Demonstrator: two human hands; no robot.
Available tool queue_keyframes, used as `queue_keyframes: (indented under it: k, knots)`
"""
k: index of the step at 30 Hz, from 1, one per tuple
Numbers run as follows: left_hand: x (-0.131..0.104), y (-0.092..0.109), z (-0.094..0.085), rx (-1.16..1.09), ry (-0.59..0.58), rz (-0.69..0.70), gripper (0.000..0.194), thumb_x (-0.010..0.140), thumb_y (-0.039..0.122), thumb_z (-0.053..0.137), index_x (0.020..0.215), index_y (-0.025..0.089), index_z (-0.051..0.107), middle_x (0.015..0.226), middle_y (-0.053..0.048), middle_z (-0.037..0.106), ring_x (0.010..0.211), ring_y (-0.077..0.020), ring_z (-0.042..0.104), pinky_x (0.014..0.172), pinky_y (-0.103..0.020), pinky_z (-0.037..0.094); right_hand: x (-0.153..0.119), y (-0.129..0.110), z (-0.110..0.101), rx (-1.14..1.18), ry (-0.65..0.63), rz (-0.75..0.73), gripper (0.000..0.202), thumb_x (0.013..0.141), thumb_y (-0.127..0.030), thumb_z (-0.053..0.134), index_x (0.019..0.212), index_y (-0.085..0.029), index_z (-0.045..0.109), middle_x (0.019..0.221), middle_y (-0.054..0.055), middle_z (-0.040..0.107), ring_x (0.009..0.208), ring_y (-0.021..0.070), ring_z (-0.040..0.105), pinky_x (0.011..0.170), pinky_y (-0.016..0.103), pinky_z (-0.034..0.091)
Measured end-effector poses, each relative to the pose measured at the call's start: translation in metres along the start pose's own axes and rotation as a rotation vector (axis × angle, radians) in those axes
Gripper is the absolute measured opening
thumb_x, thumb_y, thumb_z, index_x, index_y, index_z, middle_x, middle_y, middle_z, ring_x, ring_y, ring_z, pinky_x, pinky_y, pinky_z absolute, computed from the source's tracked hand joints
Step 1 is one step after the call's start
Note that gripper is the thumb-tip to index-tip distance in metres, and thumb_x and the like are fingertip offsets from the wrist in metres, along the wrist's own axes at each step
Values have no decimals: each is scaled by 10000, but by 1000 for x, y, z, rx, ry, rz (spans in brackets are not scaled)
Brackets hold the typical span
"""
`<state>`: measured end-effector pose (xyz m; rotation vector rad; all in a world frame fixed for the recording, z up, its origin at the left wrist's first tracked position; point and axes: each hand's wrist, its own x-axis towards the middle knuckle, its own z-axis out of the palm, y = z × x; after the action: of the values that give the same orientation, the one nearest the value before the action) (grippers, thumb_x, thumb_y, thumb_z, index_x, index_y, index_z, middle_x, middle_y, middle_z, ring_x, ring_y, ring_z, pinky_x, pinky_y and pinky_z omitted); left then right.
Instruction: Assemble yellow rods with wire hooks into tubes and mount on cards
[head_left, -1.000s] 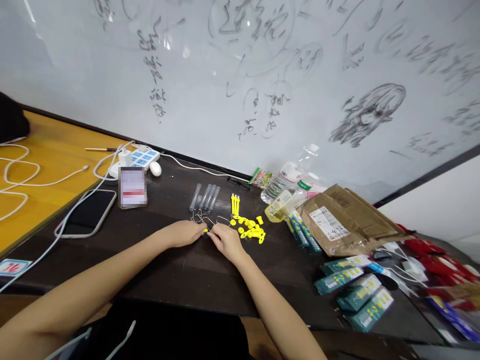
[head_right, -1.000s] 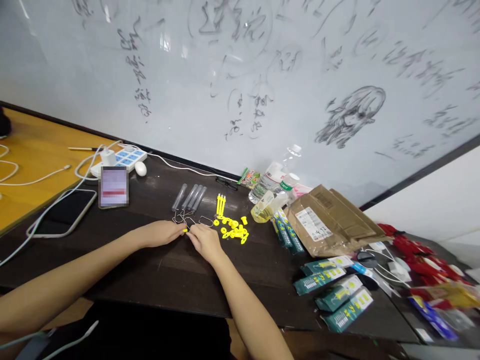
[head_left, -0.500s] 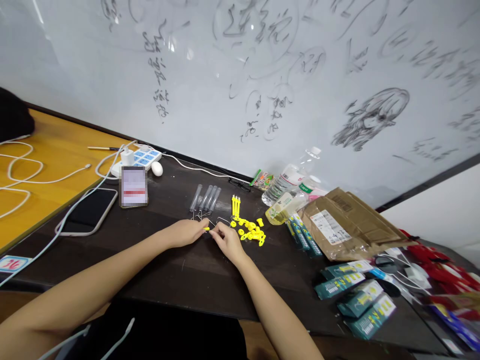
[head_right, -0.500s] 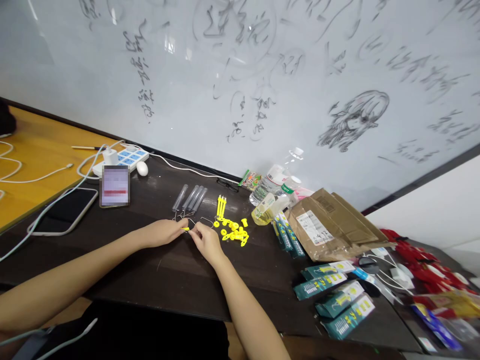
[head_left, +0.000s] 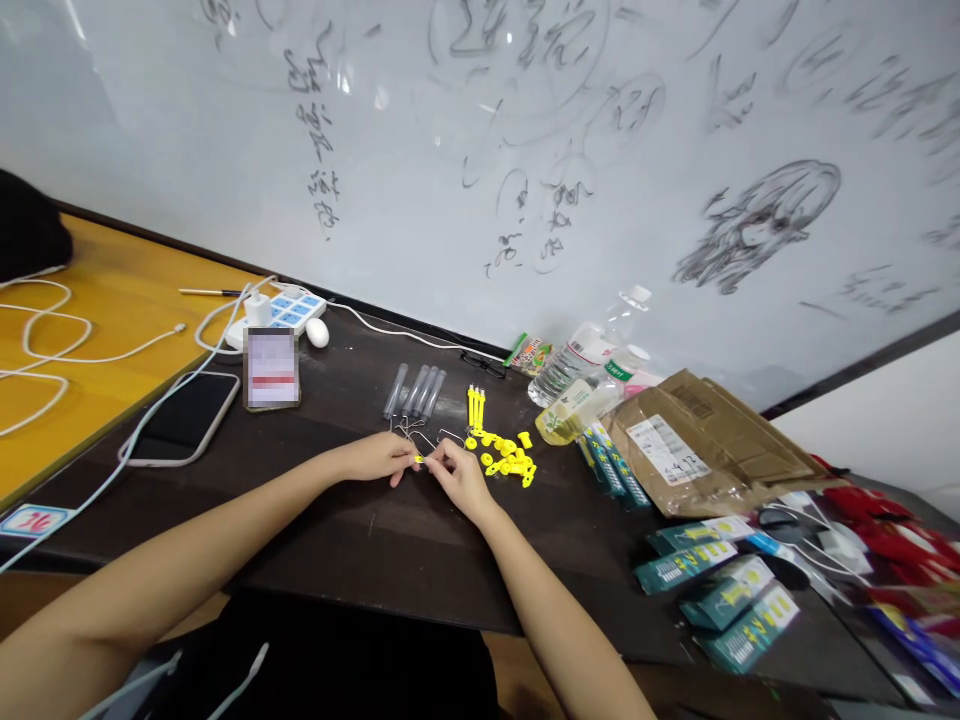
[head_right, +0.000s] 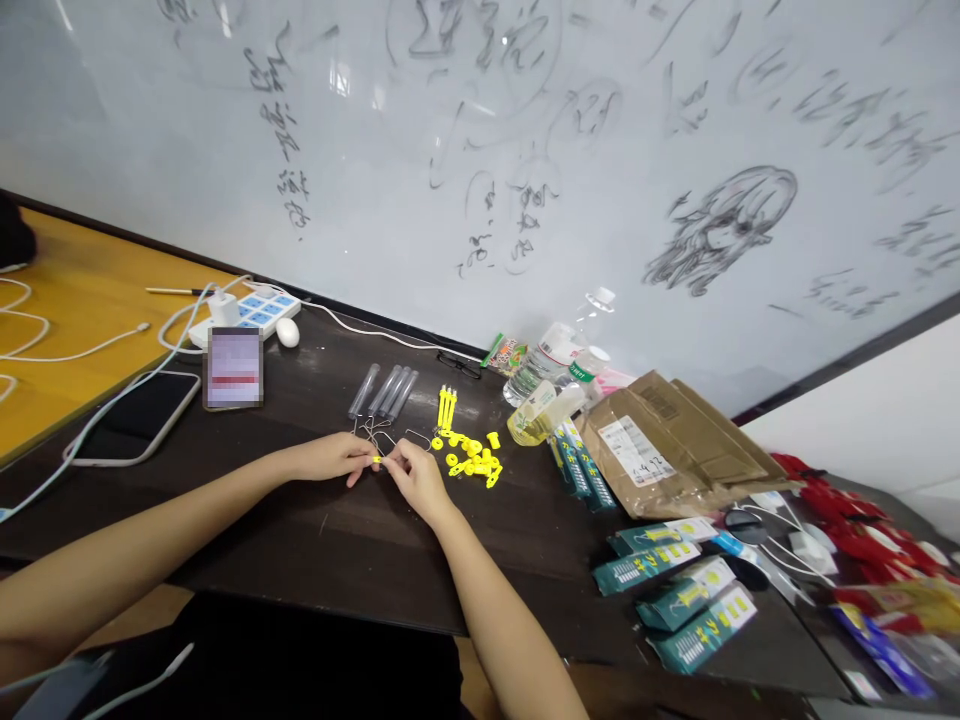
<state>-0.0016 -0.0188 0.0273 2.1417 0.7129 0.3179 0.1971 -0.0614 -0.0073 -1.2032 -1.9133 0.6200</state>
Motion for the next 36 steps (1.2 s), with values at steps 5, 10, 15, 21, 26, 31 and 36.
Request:
queue_keyframes:
  k: [5, 10, 15, 21, 26, 31, 36]
  knots:
    - [0, 5, 0, -8, -15, -44, 337, 882, 364, 398, 899, 139, 648, 494, 37, 538, 465, -94, 438, 514, -184, 326, 0, -2, 3, 46, 33, 36, 205, 828, -336, 538, 689, -202, 468, 620, -27, 507, 547, 110, 478, 528, 224, 387]
    - [1, 4, 4, 7, 15, -38, 336, 882, 377, 386, 822, 143, 620, 498, 39, 499, 472, -97, 441, 505, -189, 330, 0, -4, 4, 56, 39, 60, 209, 828, -335, 529, 684, -201, 460, 605, -38, 481, 529, 101, 462, 523, 220, 381]
    - [1, 4, 8, 20, 50, -46, 315, 884, 357, 377, 759, 154, 584, 489, 38, 506, 467, -100, 457, 499, -192, 330, 0, -6, 4, 68, 56, 84, 234, 820, -347, 537, 665, -201, 439, 585, -45, 465, 514, 94, 457, 505, 215, 373]
    - [3, 10, 16, 113, 154, -34, 243, 871, 273, 387, 742, 169, 566, 570, 11, 550, 532, -125, 496, 551, -215, 354, 0, -9, 3, 108, 67, 92, 226, 815, -347, 544, 668, -207, 445, 588, -33, 509, 522, 112, 506, 514, 233, 414]
    - [5, 15, 22, 98, 218, 12, 215, 869, 253, 378, 714, 176, 506, 597, 3, 553, 561, -135, 512, 572, -229, 363, 2, -11, 1, 192, 82, 114, 233, 826, -378, 541, 697, -209, 449, 588, -25, 548, 522, 119, 541, 527, 245, 449]
    - [7, 15, 25, -155, 183, -57, 170, 889, 300, 348, 807, 186, 443, 476, 70, 480, 418, -90, 415, 485, -199, 342, 6, -14, -2, 286, 108, 148, 249, 813, -395, 563, 709, -207, 438, 590, -32, 553, 488, 110, 545, 504, 243, 461]
    - [9, 12, 31, -379, 170, -203, 99, 867, 313, 387, 867, 221, 351, 474, 105, 450, 344, -65, 329, 358, -150, 245, 6, -12, -2, 316, 100, 130, 245, 815, -383, 565, 716, -207, 427, 555, -45, 537, 482, 109, 542, 504, 236, 441]
